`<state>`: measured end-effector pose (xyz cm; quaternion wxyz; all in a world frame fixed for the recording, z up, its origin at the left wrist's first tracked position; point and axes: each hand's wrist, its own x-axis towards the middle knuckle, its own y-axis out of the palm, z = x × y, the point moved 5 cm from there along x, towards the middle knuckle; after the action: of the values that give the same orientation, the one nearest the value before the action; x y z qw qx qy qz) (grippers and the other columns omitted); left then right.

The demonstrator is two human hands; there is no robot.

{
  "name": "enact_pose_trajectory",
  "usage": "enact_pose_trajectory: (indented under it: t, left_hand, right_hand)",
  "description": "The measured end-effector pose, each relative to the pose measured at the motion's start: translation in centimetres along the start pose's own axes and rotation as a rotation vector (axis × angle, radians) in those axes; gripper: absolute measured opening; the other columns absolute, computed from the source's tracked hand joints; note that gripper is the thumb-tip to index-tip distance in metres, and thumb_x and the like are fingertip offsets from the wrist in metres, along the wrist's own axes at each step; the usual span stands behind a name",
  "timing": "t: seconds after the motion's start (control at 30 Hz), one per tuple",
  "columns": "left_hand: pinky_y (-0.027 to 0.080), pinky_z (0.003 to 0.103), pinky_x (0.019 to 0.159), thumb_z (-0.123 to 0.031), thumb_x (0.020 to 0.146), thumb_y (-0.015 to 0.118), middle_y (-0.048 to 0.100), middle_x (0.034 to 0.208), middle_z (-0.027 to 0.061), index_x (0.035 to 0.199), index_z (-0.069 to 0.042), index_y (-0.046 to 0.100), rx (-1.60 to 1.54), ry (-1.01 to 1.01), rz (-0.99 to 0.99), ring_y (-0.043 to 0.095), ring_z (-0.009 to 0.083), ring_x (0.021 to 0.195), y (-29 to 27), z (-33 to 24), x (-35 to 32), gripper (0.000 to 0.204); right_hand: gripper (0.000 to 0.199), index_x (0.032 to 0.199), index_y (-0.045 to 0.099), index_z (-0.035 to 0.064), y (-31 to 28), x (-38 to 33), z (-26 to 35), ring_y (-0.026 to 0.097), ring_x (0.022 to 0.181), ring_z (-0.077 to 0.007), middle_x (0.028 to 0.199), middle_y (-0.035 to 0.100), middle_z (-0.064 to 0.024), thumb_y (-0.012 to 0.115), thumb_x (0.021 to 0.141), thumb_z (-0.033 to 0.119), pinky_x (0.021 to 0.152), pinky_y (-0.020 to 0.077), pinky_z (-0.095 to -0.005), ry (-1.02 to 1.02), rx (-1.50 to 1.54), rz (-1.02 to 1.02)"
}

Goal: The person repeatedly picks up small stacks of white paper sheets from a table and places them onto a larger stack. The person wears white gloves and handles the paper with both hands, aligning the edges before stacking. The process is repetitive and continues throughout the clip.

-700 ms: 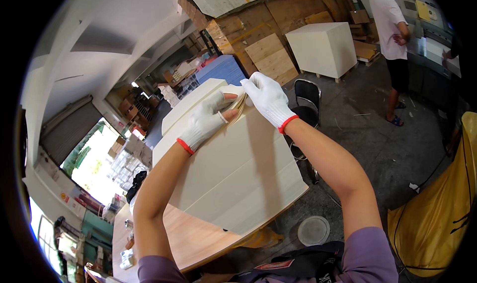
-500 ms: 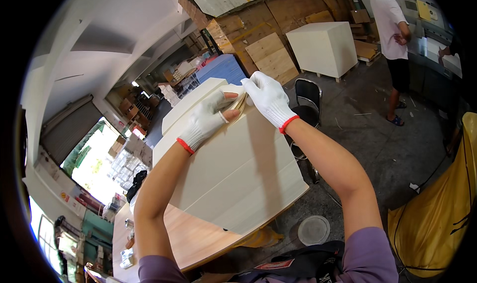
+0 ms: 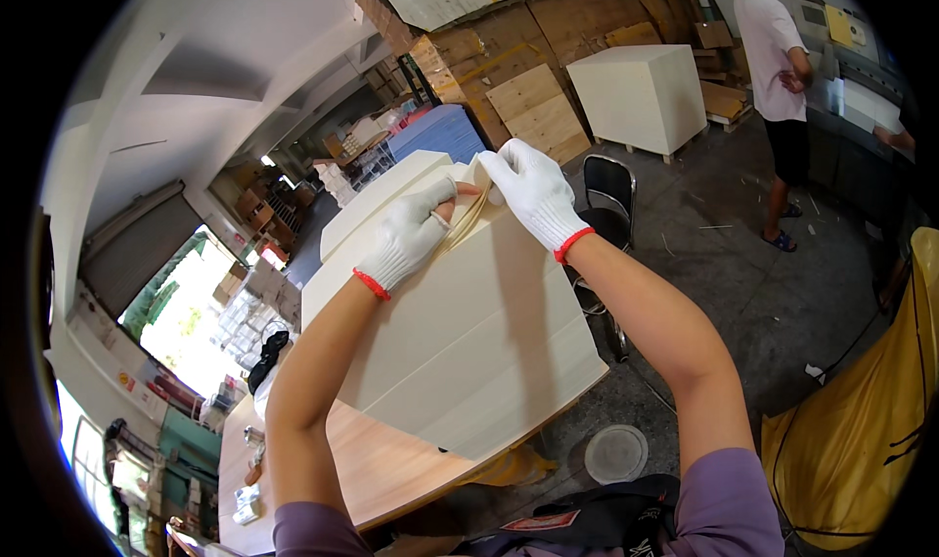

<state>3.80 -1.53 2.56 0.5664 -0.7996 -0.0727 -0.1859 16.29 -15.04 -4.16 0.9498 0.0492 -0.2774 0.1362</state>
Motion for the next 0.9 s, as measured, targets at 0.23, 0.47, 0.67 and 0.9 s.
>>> enact_pose_trajectory:
  t: [0.23,0.47,0.67,0.9]
  left_hand:
    - [0.054,0.033,0.085,-0.016,0.105,0.061,0.073,0.100,0.0076,0.134,-0.012,0.070,0.031,-0.038,0.037,0.065,0.0162,0.088,1.0,1.1,0.3,0.031]
    - [0.050,0.031,0.091,-0.012,0.105,0.056,0.070,0.105,0.0075,0.135,-0.012,0.070,-0.045,0.012,-0.005,0.062,0.0172,0.094,-0.1,0.7,-0.4,0.033]
    - [0.054,0.037,0.083,-0.016,0.106,0.052,0.069,0.092,0.0083,0.133,-0.020,0.074,0.012,-0.009,0.006,0.066,0.0199,0.085,0.3,0.6,0.1,0.035]
    - [0.054,0.038,0.083,-0.021,0.106,0.057,0.072,0.093,0.0096,0.132,-0.021,0.074,-0.042,-0.066,0.020,0.069,0.0209,0.087,-0.1,0.5,0.0,0.031]
  right_hand:
    - [0.053,0.092,0.068,0.0060,-0.8,0.4,-0.2,0.065,0.078,-0.0181,0.082,0.070,-0.0094,0.063,0.101,0.058,0.077,0.0503,-0.0352,0.008,0.033,0.038]
    - [0.073,0.088,0.072,0.0076,-3.2,-1.7,2.3,0.071,0.083,-0.0355,0.081,0.071,-0.0168,0.054,0.095,0.078,0.075,0.0523,-0.0443,-0.018,-0.825,0.343]
    - [0.047,0.090,0.071,0.0118,-2.5,-0.3,3.8,0.070,0.079,-0.0325,0.082,0.070,-0.0119,0.053,0.104,0.053,0.065,0.0507,-0.0469,-0.561,-0.979,0.246]
    - [0.061,0.092,0.063,0.0036,-0.9,1.5,1.2,0.060,0.078,-0.0377,0.083,0.063,-0.0182,0.048,0.107,0.061,0.076,0.0469,-0.0437,-0.188,-0.356,0.239]
